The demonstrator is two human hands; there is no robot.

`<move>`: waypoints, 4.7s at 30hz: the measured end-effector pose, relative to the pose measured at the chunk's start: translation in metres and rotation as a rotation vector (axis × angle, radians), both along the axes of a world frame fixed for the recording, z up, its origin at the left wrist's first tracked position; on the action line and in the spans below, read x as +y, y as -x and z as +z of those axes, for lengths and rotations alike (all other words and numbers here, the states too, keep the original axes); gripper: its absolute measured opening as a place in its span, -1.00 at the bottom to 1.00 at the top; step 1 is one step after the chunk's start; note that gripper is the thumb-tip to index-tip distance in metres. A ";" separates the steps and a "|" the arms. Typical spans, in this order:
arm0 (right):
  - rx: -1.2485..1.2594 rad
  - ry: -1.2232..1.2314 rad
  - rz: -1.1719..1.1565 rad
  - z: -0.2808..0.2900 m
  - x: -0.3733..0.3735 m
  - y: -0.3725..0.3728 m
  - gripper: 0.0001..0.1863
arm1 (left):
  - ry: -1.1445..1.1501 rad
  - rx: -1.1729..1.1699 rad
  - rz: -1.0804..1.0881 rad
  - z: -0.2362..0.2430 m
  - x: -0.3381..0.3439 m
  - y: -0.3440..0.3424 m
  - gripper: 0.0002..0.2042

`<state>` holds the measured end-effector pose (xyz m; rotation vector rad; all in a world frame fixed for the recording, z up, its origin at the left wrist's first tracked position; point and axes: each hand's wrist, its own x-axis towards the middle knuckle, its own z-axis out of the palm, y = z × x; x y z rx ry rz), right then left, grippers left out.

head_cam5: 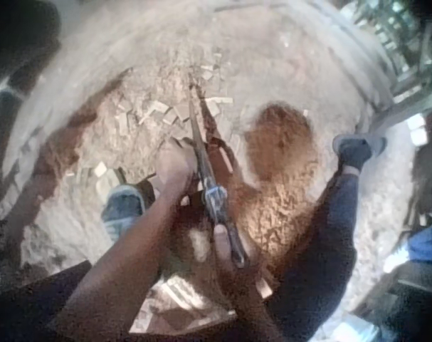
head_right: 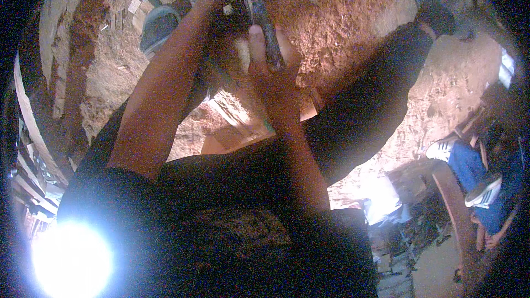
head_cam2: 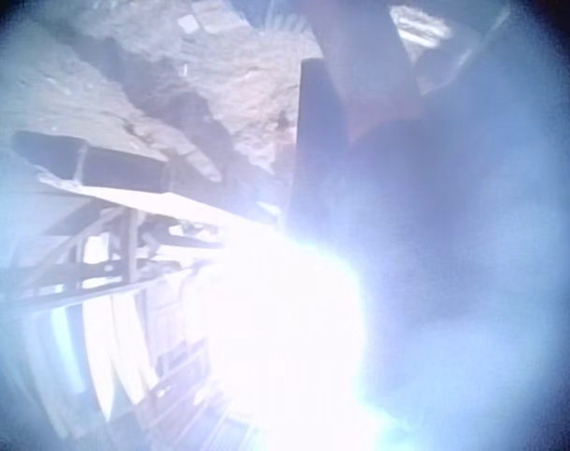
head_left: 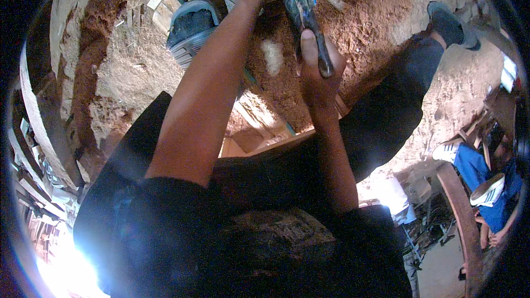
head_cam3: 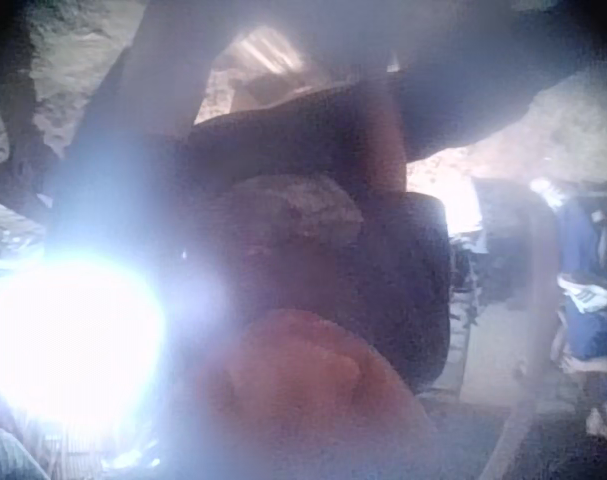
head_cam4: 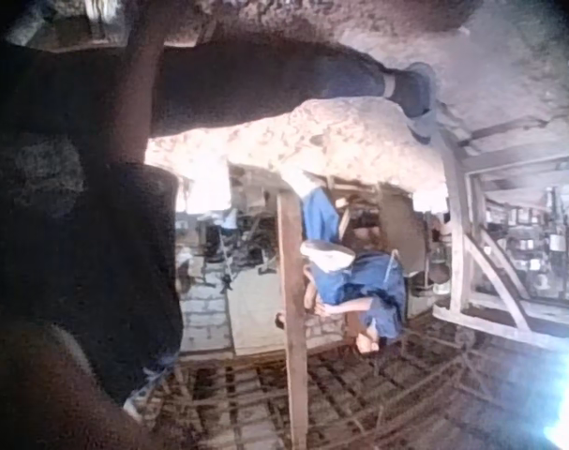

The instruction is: The person sits on the floor and uses a hand saw to cut small wooden blocks. They hold the wood with one hand and saw with the other, producing sawdust. The person occasionally repositions the wood and continues cutting.

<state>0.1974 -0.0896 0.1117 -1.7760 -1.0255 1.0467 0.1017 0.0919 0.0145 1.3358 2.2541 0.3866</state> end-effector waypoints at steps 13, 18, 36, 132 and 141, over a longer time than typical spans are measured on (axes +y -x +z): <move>-0.182 -0.058 0.166 -0.001 -0.013 0.004 -0.61 | -0.190 0.022 -0.004 -0.026 -0.005 0.003 -0.65; -0.378 -0.310 0.137 -0.049 -0.058 0.001 -0.50 | -0.114 0.072 -0.042 -0.032 -0.002 0.004 -0.67; -0.155 -0.083 0.073 -0.029 -0.074 0.002 -0.61 | -0.261 0.143 -0.188 -0.049 -0.003 0.018 -0.69; -0.202 -0.243 0.034 -0.037 0.011 0.023 -0.54 | 0.007 0.408 -1.275 0.025 -0.046 0.065 -0.83; -0.225 -0.162 0.129 -0.039 0.001 0.017 -0.56 | 0.064 0.438 -1.282 0.020 -0.041 0.066 -0.82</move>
